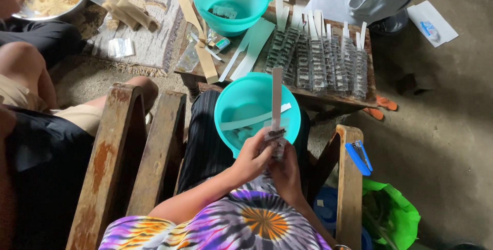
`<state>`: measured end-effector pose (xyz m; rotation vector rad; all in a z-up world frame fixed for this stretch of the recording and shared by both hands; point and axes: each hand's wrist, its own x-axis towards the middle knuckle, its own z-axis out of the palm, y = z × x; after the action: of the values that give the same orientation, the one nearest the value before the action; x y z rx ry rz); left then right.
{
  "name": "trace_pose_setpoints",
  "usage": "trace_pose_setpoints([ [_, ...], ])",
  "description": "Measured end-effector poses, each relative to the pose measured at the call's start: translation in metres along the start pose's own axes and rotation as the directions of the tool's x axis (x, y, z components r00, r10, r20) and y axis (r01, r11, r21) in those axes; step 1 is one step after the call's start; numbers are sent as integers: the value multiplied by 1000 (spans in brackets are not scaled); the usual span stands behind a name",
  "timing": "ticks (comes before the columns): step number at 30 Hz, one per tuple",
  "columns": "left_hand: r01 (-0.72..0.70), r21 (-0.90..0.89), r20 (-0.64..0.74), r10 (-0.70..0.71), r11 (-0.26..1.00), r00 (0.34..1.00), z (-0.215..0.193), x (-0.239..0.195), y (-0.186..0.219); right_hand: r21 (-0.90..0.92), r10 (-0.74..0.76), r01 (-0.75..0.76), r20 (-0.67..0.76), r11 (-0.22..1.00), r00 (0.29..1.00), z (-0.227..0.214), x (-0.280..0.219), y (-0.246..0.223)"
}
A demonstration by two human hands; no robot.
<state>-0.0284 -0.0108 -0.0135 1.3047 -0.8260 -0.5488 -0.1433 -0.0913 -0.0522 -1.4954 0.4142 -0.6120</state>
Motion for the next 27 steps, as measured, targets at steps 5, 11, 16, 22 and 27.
trace_pose_setpoints([
  [5, 18, -33, -28, -19, 999, 999, -4, 2, -2, 142, 58, -62, 31, 988, 998, 1, -1, -2],
  [11, 1, -205, -21, -5, 979, 1000, -11, -4, 7, 42, 302, -317, 208, 948, 930, -4, -2, 15],
  [16, -22, -155, -83, 9, 988, 996, -17, -17, 1, 103, 479, -581, 460, 808, 748, 2, -12, -7],
  [22, 5, -37, -124, -10, 999, 992, -24, -26, 2, -9, 344, -370, 392, 929, 853, 10, -14, -21],
  [27, 77, -14, -78, -78, 997, 994, -19, -20, -25, 224, 343, -400, 256, 889, 904, 26, -6, -47],
])
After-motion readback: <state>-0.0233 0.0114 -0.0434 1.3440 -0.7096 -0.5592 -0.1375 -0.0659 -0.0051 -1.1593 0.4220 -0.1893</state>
